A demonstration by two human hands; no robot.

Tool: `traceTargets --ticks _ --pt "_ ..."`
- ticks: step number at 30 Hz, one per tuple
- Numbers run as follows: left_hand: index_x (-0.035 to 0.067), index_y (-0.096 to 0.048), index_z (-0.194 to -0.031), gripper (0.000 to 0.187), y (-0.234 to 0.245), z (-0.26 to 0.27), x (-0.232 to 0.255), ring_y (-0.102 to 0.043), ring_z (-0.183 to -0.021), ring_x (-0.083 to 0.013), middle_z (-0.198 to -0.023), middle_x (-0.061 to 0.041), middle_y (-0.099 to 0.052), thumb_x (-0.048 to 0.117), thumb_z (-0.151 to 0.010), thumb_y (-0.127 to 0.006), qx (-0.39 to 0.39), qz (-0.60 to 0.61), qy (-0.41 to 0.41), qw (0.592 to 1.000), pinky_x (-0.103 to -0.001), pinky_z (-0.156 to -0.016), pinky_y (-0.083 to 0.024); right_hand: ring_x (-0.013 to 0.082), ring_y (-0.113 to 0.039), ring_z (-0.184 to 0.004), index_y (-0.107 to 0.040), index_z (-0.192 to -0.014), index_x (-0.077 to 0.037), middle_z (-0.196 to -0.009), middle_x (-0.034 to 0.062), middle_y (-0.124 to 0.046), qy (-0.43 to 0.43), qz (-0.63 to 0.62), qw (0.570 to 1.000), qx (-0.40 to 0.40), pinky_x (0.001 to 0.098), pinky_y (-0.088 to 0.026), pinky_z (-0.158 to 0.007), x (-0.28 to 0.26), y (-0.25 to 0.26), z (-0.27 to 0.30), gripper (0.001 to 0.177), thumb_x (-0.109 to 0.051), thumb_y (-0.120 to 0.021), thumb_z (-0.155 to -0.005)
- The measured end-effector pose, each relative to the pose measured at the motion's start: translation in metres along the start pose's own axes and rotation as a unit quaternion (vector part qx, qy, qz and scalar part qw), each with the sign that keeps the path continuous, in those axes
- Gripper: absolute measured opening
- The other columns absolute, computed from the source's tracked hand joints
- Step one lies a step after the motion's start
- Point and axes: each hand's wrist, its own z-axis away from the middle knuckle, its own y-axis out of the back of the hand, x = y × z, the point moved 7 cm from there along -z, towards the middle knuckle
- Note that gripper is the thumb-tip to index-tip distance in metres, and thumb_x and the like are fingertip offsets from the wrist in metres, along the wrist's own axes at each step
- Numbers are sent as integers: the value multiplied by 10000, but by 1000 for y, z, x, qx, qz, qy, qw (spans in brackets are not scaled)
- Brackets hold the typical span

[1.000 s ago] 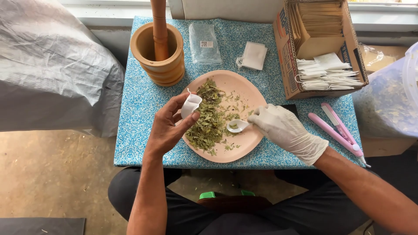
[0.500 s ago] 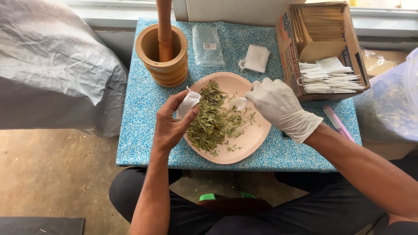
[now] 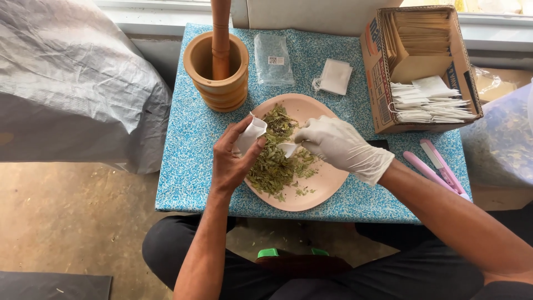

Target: Filling empty tea bags with dried tea leaves, weighing them on a scale, and sealing them with a heat sealer.

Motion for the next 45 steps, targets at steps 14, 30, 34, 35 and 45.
traceTargets --ticks 14,30,34,35,45 --pt "80 -730 -1497 593 -10 6 14 -780 -1083 -365 -1232 -241 -777 234 -954 -911 -63 -28 -59 996 -497 -865 -662 207 -686 -1136 -791 -1163 -363 -1163 -101 -749 11 -15 996 83 409 -526 -979 24 91 39 108 -335 -704 -1105" --pt "28 -723 -1495 653 -44 11 14 -768 -1145 -355 -1249 -263 -792 268 -924 -930 -153 46 9 987 -520 -971 -627 151 -645 -1041 -656 -1021 -318 -1028 -98 -606 153 242 937 200 348 -509 -936 -28 108 26 120 -294 -656 -1138" --pt "52 -726 -1505 625 -43 11 11 -774 -1196 -372 -1282 -240 -801 252 -944 -915 -145 41 17 988 -529 -1022 -622 203 -623 -922 -667 -977 -255 -908 -8 -586 58 120 989 69 374 -500 -912 -62 122 17 209 -300 -571 -1157" --pt "47 -722 -1506 626 -41 11 10 -768 -1206 -377 -1277 -246 -799 253 -947 -914 -134 39 18 990 -539 -1031 -615 200 -626 -925 -651 -953 -242 -901 -20 -585 111 248 957 106 369 -508 -888 -83 129 24 164 -226 -624 -1114" --pt "66 -556 -1592 646 -13 -2 6 -776 -1038 -248 -1405 -221 -737 289 -1029 -782 -99 -1 24 995 -260 -733 -709 212 -636 -763 -734 -996 -273 -923 -73 -731 113 452 851 243 381 -450 -711 -75 158 38 203 -101 -797 -1081"
